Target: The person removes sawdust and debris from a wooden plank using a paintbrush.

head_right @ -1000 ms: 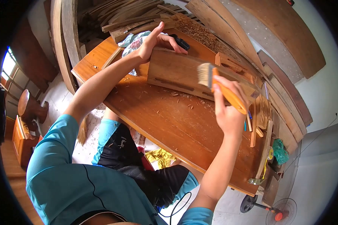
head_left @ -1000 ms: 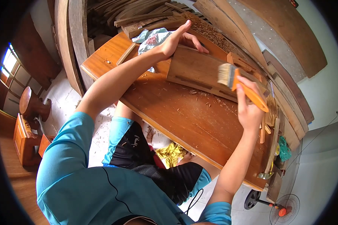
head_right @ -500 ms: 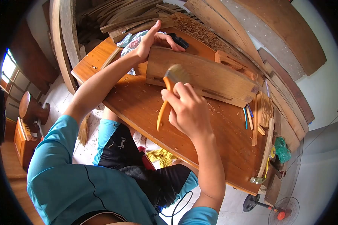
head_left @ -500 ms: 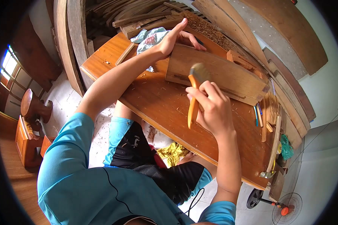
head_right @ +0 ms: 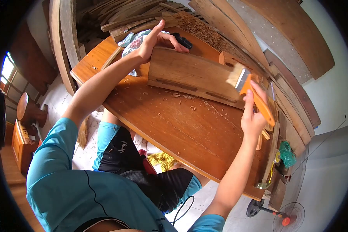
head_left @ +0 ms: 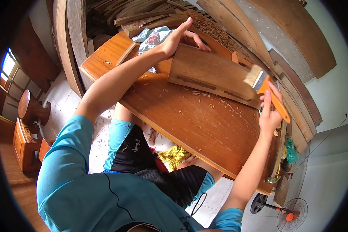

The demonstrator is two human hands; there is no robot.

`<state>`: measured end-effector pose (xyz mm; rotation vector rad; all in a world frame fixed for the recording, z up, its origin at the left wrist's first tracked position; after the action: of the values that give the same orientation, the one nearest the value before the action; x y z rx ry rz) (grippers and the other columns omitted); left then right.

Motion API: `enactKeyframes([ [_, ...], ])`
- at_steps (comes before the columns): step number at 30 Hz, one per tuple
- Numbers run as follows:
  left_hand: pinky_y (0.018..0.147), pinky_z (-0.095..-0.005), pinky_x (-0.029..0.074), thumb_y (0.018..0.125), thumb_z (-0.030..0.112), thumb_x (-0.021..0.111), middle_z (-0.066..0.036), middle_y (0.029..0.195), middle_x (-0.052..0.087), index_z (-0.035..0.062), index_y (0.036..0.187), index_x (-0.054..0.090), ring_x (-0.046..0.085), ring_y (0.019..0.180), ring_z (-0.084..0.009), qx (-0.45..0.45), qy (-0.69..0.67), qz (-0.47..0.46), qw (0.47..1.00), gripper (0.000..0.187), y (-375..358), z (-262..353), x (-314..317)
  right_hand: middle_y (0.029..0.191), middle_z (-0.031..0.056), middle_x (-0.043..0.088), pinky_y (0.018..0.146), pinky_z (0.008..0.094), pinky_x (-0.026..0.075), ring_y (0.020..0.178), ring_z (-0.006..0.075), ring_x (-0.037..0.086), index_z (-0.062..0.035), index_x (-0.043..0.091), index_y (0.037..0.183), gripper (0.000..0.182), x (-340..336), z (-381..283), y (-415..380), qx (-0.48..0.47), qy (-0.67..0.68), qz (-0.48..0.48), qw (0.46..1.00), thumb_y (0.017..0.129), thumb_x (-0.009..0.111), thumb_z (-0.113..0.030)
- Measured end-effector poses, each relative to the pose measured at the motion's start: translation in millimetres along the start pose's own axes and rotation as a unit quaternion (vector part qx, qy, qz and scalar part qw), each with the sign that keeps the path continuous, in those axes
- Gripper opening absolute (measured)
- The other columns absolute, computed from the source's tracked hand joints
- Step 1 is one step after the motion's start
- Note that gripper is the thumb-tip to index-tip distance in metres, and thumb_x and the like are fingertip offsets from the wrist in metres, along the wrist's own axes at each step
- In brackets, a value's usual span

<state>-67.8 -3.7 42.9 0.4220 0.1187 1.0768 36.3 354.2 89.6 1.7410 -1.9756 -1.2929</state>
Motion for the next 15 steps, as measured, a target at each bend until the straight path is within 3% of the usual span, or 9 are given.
enactKeyframes([
  [1, 0.113, -0.0409, 0.052, 0.109, 0.081, 0.023, -0.026, 0.120, 0.080, -0.0018, 0.092, 0.081, 0.074, 0.120, -0.0319, 0.001, 0.003, -0.001, 1.000, 0.103, -0.2, 0.0, -0.9, 0.110, 0.0061, 0.077, 0.077, 0.0300, 0.057, 0.084, 0.0138, 0.069, -0.0060, 0.076, 0.132, 0.024, 1.3, -8.0, -4.1, -0.068, -0.053, 0.057, 0.995, 0.110, 0.068, -0.008],
  [4, 0.116, -0.0456, 0.051, 0.110, 0.079, 0.015, -0.031, 0.128, 0.076, -0.0023, 0.094, 0.080, 0.071, 0.125, -0.0369, -0.015, -0.005, -0.005, 1.000, 0.106, -0.1, -3.7, -3.1, 0.102, 0.0089, 0.075, 0.072, 0.0331, 0.057, 0.081, 0.0201, 0.070, -0.0076, 0.078, 0.129, 0.025, 21.5, -43.7, -17.8, -0.193, -0.230, 0.001, 0.954, 0.104, 0.073, -0.004],
  [5, 0.116, -0.0462, 0.051, 0.111, 0.077, 0.013, -0.031, 0.128, 0.076, -0.0027, 0.095, 0.080, 0.072, 0.124, -0.0379, -0.004, -0.001, -0.015, 1.000, 0.105, 0.9, -2.6, -2.8, 0.096, 0.0098, 0.071, 0.068, 0.0365, 0.056, 0.079, 0.0250, 0.070, -0.0113, 0.080, 0.127, 0.028, 35.0, -54.8, -22.9, -0.222, -0.213, -0.013, 0.951, 0.100, 0.076, -0.003],
  [7, 0.116, -0.0464, 0.051, 0.111, 0.077, 0.013, -0.032, 0.128, 0.076, -0.0026, 0.095, 0.080, 0.072, 0.124, -0.0382, -0.007, -0.004, -0.017, 1.000, 0.105, 2.9, -5.1, -4.2, 0.095, 0.0034, 0.071, 0.066, 0.0360, 0.059, 0.083, 0.0217, 0.072, -0.0161, 0.081, 0.124, 0.038, 60.9, -59.3, -35.2, -0.199, -0.199, -0.109, 0.953, 0.089, 0.079, -0.001],
  [8, 0.116, -0.0465, 0.051, 0.111, 0.077, 0.013, -0.032, 0.128, 0.076, -0.0025, 0.095, 0.080, 0.072, 0.124, -0.0383, -0.008, -0.005, -0.016, 1.000, 0.105, 2.1, -6.0, -5.8, 0.093, 0.0017, 0.068, 0.065, 0.0353, 0.060, 0.086, 0.0202, 0.072, -0.0143, 0.080, 0.120, 0.039, 74.7, -68.7, -38.7, -0.234, -0.220, -0.144, 0.936, 0.084, 0.079, 0.000],
  [13, 0.116, -0.0457, 0.051, 0.111, 0.077, 0.013, -0.032, 0.127, 0.076, -0.0026, 0.095, 0.079, 0.072, 0.124, -0.0375, -0.006, -0.005, -0.013, 1.000, 0.105, 1.9, -1.9, -2.6, 0.092, 0.0052, 0.069, 0.067, 0.0379, 0.059, 0.083, 0.0226, 0.070, -0.0102, 0.079, 0.118, 0.024, 107.6, -83.5, -52.5, -0.239, -0.110, -0.241, 0.934, 0.094, 0.080, -0.007],
  [15, 0.116, -0.0454, 0.051, 0.111, 0.077, 0.013, -0.031, 0.127, 0.076, -0.0025, 0.095, 0.080, 0.072, 0.124, -0.0371, -0.004, -0.003, -0.014, 1.000, 0.105, 0.5, -2.1, -2.6, 0.093, 0.0064, 0.071, 0.067, 0.0371, 0.058, 0.082, 0.0231, 0.070, -0.0099, 0.079, 0.119, 0.025, 100.9, -78.5, -45.3, -0.215, -0.047, -0.201, 0.954, 0.094, 0.080, -0.003],
])
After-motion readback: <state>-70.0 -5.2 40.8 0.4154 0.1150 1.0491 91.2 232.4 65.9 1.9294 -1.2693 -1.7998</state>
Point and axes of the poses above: each hand's wrist, its own y-axis towards the middle knuckle, its own x-axis out of the palm, z = x × y, the point moved 6 cm from there along y, towards the middle knuckle
